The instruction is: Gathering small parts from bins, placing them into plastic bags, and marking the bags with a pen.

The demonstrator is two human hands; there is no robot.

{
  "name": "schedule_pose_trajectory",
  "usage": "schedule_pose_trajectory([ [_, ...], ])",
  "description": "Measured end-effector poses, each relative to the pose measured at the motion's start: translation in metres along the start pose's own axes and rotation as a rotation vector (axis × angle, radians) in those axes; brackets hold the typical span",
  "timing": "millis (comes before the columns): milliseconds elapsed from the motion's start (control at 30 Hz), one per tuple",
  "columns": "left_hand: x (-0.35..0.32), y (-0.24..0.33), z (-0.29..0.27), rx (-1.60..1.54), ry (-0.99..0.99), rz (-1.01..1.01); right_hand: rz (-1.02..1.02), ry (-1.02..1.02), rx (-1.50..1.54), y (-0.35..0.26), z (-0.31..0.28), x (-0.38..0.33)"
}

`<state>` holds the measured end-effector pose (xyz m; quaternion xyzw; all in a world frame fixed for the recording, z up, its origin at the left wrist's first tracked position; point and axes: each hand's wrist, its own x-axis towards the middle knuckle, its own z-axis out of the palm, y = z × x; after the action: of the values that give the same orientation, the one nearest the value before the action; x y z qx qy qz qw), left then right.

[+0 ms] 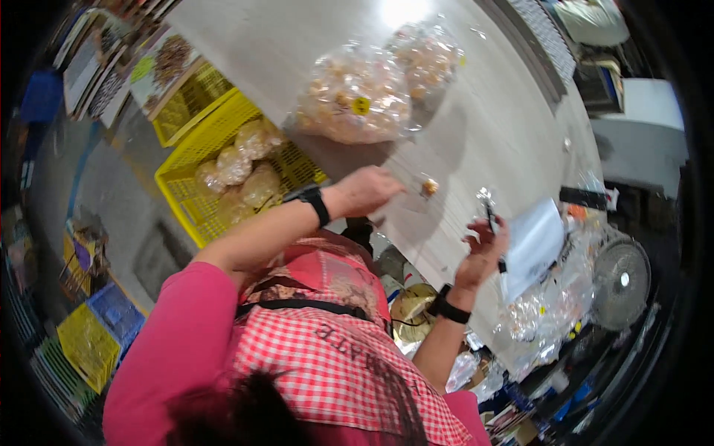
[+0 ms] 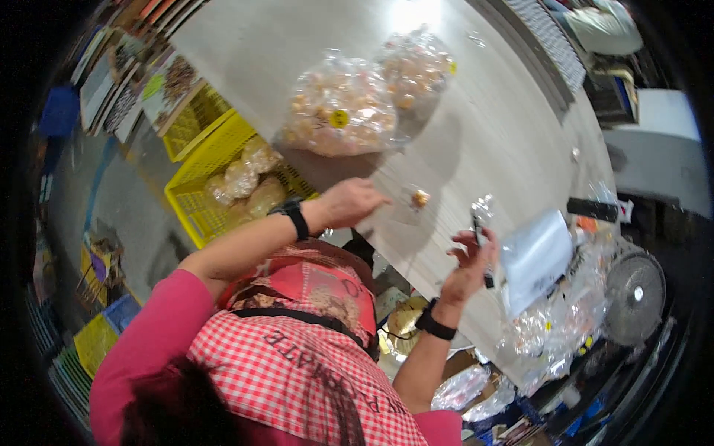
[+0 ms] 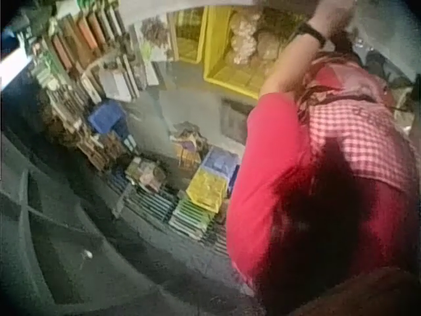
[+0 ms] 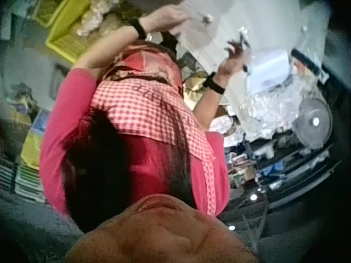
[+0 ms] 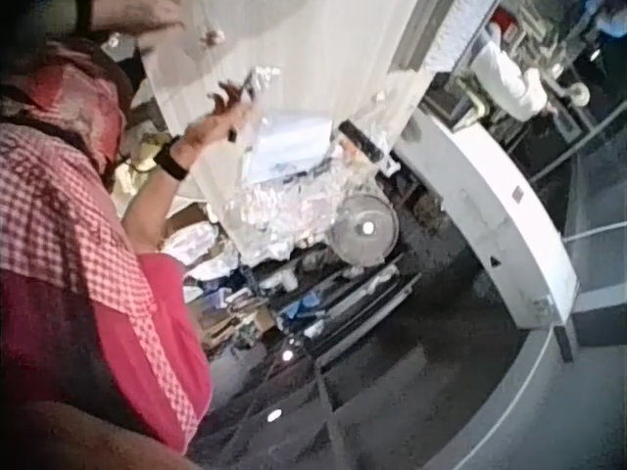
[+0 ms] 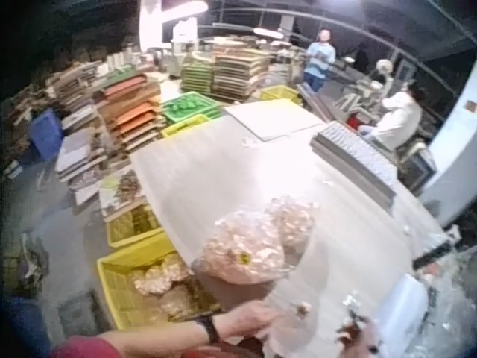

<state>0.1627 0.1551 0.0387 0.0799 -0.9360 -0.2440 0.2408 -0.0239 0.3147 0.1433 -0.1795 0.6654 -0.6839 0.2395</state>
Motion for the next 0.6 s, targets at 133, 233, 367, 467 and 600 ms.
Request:
schedule_pose_trajectory([
  [133, 0.001, -0.008, -0.007, 0.072, -0.126, 0.04, -0.108, 0.028, 0.028, 0.05, -0.011, -0.003],
  [233, 0.012, -0.002, -0.009, 0.159, -0.268, 0.248, -0.111, -0.014, -0.015, 0.061, 0.011, -0.009],
  [367, 0.018, -0.012, 0.018, 0.281, -0.341, 0.261, -0.144, -0.145, -0.215, 0.078, 0.027, -0.009],
  [467, 0.019, -0.021, 0.028, 0.299, -0.364, 0.219, -0.202, -0.19, -0.4, 0.096, 0.03, -0.007],
  [600, 0.016, -0.018, 0.022, 0.338, -0.333, 0.159, -0.141, -0.262, -0.453, 0.115, 0.022, -0.011],
])
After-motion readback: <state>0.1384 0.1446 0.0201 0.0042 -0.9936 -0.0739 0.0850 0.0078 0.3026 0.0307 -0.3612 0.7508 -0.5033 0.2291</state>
